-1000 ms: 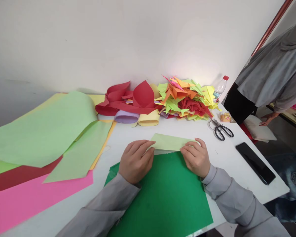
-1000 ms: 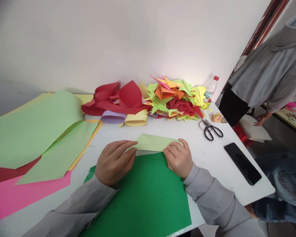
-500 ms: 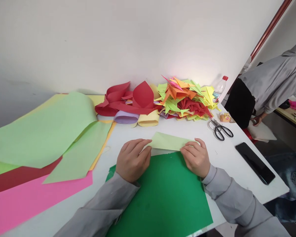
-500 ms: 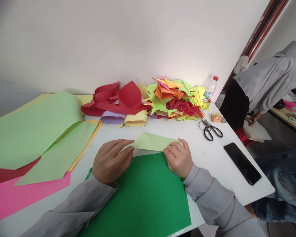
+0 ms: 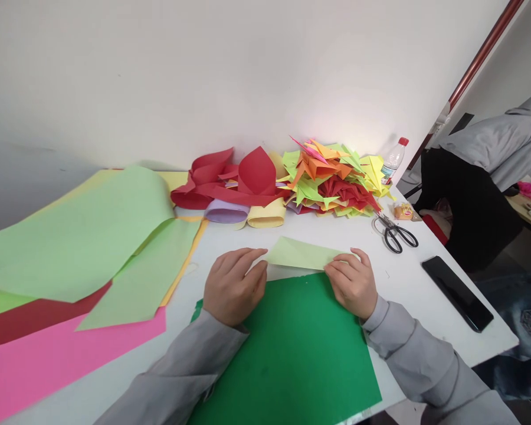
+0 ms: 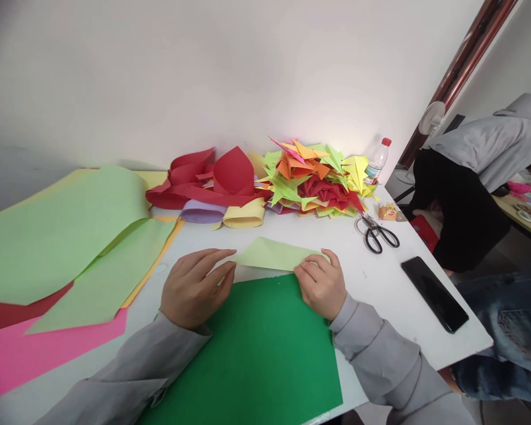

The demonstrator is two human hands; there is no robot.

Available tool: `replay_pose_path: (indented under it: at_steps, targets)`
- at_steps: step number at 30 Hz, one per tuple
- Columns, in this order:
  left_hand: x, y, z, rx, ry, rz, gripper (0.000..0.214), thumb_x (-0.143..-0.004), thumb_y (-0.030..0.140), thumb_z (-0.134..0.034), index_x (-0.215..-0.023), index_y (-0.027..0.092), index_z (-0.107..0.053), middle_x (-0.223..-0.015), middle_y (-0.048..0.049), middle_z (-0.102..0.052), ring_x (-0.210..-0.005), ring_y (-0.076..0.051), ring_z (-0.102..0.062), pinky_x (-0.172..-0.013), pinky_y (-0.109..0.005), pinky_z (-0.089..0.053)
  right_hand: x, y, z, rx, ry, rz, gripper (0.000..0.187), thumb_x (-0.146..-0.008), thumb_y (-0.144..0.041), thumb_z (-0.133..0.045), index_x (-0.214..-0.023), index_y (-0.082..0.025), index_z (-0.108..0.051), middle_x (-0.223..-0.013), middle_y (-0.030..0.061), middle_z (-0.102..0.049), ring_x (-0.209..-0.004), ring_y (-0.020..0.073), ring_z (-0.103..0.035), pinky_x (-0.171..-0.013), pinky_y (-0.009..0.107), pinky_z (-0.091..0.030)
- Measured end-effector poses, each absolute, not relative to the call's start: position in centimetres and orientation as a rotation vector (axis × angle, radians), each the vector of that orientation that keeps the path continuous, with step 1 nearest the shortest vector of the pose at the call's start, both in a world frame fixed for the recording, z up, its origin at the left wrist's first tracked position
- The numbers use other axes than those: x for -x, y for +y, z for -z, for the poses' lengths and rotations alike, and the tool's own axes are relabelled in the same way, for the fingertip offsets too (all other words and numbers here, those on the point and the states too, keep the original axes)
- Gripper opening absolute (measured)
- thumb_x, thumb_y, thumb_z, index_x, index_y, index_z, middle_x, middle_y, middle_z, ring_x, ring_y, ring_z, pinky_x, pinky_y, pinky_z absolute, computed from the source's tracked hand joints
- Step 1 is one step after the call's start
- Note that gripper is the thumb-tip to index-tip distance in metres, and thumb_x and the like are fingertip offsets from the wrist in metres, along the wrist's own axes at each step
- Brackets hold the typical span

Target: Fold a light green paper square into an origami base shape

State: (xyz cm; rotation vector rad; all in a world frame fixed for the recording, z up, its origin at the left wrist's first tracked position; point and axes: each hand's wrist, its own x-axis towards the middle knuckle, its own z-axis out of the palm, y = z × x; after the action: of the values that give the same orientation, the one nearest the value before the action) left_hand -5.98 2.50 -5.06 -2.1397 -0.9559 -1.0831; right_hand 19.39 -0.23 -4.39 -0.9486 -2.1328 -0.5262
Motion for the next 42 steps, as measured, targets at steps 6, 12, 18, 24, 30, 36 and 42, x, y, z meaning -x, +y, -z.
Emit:
replay_pose_path:
  at_steps: [6,12,18,24,30,36,42]
  targets:
    - [6.03,2.39,4.88,2.125,-0.975,1.103,0.016,-0.074,0.005,-0.059,-0.078,0.020,-0.059,-0.091,-0.0098,-0.071,-0.084,-0.027,-0.064,-0.069,-0.040,-0.050,-19.46,-0.18,4.25,0.957,-2.118,0.528,0.015,-0.083,-0.009,-0.057,-0.090,-0.020,-0.064,-0.079,0.0005,-0.072,-0.087,0.0158,-0.062,-0.096,0.040,-0.035]
    - [6.08,2.44,5.19,2.138,-1.000,1.119,0.016,-0.073,0.004,-0.060,-0.077,0.019,-0.060,-0.093,-0.0105,-0.071,-0.084,-0.027,-0.064,-0.069,-0.040,-0.050,-19.50,-0.13,4.38,0.964,-2.098,0.520,0.014,-0.083,-0.009,-0.056,-0.090,-0.020,-0.064,-0.081,0.0011,-0.072,-0.087,0.0158,-0.062,-0.095,0.040,-0.035]
    - [5.90,2.38,5.25,2.137,-1.060,1.144,0.016,-0.075,0.005,-0.056,-0.076,0.020,-0.061,-0.094,-0.0089,-0.072,-0.085,-0.027,-0.064,-0.069,-0.040,-0.050,-19.42,-0.16,4.46,0.955,-2.122,0.512,0.016,-0.082,-0.009,-0.057,-0.092,-0.020,-0.063,-0.081,0.0012,-0.072,-0.087,0.0159,-0.062,-0.095,0.040,-0.037]
    - [5.89,2.38,5.21,2.130,-1.053,1.145,0.015,-0.074,0.004,-0.058,-0.076,0.019,-0.059,-0.092,-0.0107,-0.072,-0.083,-0.028,-0.064,-0.067,-0.040,-0.049,-19.31,-0.20,4.38,0.930,-2.124,0.516,0.017,-0.082,-0.008,-0.056,-0.092,-0.019,-0.064,-0.080,0.0011,-0.072,-0.087,0.0162,-0.062,-0.095,0.040,-0.037]
    - [5.76,2.41,5.07,2.126,-1.069,1.165,0.014,-0.075,0.005,-0.057,-0.075,0.019,-0.056,-0.092,-0.0107,-0.072,-0.080,-0.027,-0.064,-0.066,-0.039,-0.050,-19.22,-0.30,4.23,0.929,-2.125,0.506,0.016,-0.083,-0.009,-0.056,-0.091,-0.020,-0.065,-0.080,0.0011,-0.072,-0.086,0.0162,-0.062,-0.093,0.039,-0.037]
    - [5.56,2.23,4.92,2.115,-1.120,1.201,0.015,-0.077,0.005,-0.055,-0.074,0.020,-0.054,-0.094,-0.0105,-0.071,-0.080,-0.025,-0.064,-0.068,-0.039,-0.050,-19.24,-0.24,4.23,0.938,-2.122,0.475,0.016,-0.083,-0.010,-0.057,-0.092,-0.019,-0.066,-0.082,0.0024,-0.072,-0.085,0.0159,-0.062,-0.090,0.039,-0.040]
    - [5.47,2.13,5.25,2.132,-1.212,1.319,0.015,-0.078,0.005,-0.055,-0.074,0.019,-0.052,-0.094,-0.0120,-0.070,-0.083,-0.025,-0.064,-0.071,-0.039,-0.052,-19.28,-0.12,4.36,0.904,-2.119,0.458,0.018,-0.083,-0.009,-0.058,-0.095,-0.018,-0.068,-0.084,0.0045,-0.072,-0.086,0.0172,-0.061,-0.075,0.033,-0.046]
